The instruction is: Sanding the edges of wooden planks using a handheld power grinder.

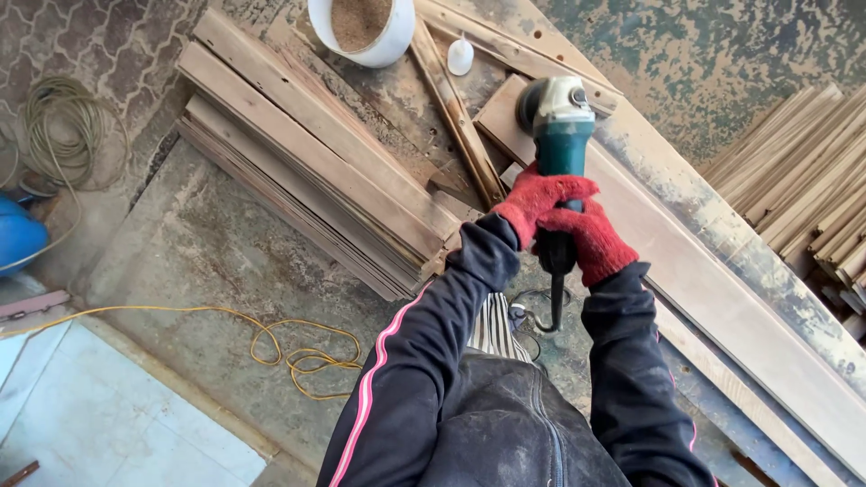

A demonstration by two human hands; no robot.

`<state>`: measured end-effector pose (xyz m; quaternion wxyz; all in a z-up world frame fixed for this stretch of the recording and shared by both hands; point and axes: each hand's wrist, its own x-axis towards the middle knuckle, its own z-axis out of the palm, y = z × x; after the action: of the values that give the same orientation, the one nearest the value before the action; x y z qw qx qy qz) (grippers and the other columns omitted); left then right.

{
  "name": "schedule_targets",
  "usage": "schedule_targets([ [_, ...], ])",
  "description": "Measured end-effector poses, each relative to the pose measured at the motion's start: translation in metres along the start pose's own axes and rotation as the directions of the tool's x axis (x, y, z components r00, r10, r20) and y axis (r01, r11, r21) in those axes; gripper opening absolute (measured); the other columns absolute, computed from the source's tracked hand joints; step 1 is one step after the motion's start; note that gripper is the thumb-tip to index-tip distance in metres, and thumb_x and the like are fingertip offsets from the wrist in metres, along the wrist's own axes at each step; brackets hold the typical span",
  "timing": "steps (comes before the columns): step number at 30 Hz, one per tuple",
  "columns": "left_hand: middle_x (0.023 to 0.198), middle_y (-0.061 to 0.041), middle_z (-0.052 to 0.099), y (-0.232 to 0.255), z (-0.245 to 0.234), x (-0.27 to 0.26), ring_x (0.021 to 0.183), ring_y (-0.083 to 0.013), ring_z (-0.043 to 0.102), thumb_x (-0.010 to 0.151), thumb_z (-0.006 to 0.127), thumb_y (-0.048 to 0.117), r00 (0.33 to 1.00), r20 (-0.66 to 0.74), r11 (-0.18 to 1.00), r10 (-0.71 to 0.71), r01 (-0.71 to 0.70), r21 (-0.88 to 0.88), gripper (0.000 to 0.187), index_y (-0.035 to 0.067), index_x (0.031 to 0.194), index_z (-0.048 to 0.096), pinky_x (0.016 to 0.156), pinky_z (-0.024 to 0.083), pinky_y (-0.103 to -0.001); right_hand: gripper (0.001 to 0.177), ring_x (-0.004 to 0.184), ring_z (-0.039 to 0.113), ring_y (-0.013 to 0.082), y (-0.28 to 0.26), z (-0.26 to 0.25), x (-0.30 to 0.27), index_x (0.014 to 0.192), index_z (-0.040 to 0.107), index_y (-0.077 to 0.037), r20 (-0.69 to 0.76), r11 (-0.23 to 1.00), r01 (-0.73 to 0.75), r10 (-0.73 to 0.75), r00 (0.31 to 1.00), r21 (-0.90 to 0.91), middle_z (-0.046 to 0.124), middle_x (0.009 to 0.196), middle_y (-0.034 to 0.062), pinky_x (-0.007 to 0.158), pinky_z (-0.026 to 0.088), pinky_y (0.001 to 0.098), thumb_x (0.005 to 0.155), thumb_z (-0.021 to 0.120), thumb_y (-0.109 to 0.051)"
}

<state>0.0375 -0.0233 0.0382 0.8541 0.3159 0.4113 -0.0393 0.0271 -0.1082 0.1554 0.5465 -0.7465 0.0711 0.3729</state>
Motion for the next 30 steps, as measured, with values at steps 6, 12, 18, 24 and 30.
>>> schedule_targets([
  [6,0.074,-0.023,0.067,0.02,-0.02,-0.006,0.066,-0.0382,0.071,0.053,0.092,0.004,0.996,-0.078,0.996,0.054,-0.059,-0.07,0.063,0.0,0.11,0.064,0.057,0.058,-0.042,0.031,0.071,0.068,0.0252,-0.003,0.006,0.017,0.09,0.072,-0.009,0.111,1.0,-0.005,0.007,0.994,-0.019,0.065,0.078,0.01,0.072,0.058,0.0359,0.06,0.082,-0.014],
  [12,0.076,-0.023,0.068,0.016,-0.03,-0.021,0.065,-0.0354,0.071,0.055,0.095,0.004,0.994,-0.107,0.986,0.035,-0.052,-0.16,0.067,-0.001,0.113,0.063,0.057,0.059,-0.039,0.033,0.064,0.07,0.0292,0.006,0.009,0.021,0.089,0.072,-0.006,0.172,0.994,-0.065,0.079,0.982,-0.085,0.064,0.071,0.0138,0.063,0.06,0.0414,0.058,0.084,-0.01],
  [18,0.07,-0.025,0.067,0.024,-0.014,0.002,0.061,-0.0408,0.071,0.053,0.09,-0.001,0.996,-0.019,0.988,0.082,-0.084,-0.128,0.055,-0.001,0.103,0.066,0.046,0.059,-0.044,0.032,0.071,0.066,0.0219,-0.03,0.019,0.005,0.09,0.068,-0.007,0.066,0.996,-0.052,0.056,0.996,-0.067,0.062,0.077,0.0106,0.07,0.056,0.0339,0.064,0.084,-0.016],
  [24,0.08,-0.027,0.069,0.029,-0.018,-0.027,0.071,-0.0421,0.071,0.051,0.091,0.002,0.99,-0.136,0.983,0.026,-0.05,-0.174,0.062,-0.003,0.108,0.066,0.057,0.059,-0.047,0.03,0.065,0.067,0.0263,-0.008,0.006,0.018,0.085,0.071,-0.005,0.138,0.992,-0.069,0.083,0.987,-0.107,0.063,0.071,0.0124,0.068,0.057,0.036,0.06,0.086,-0.011],
  [30,0.072,-0.027,0.067,0.022,-0.015,0.01,0.063,-0.0424,0.07,0.054,0.092,0.002,0.995,-0.074,0.991,0.062,-0.07,-0.112,0.055,-0.001,0.103,0.067,0.051,0.06,-0.048,0.034,0.071,0.068,0.0231,-0.022,0.015,0.018,0.089,0.071,-0.008,0.079,0.998,-0.034,0.038,0.996,-0.048,0.064,0.076,0.0102,0.069,0.057,0.0337,0.06,0.085,-0.015],
])
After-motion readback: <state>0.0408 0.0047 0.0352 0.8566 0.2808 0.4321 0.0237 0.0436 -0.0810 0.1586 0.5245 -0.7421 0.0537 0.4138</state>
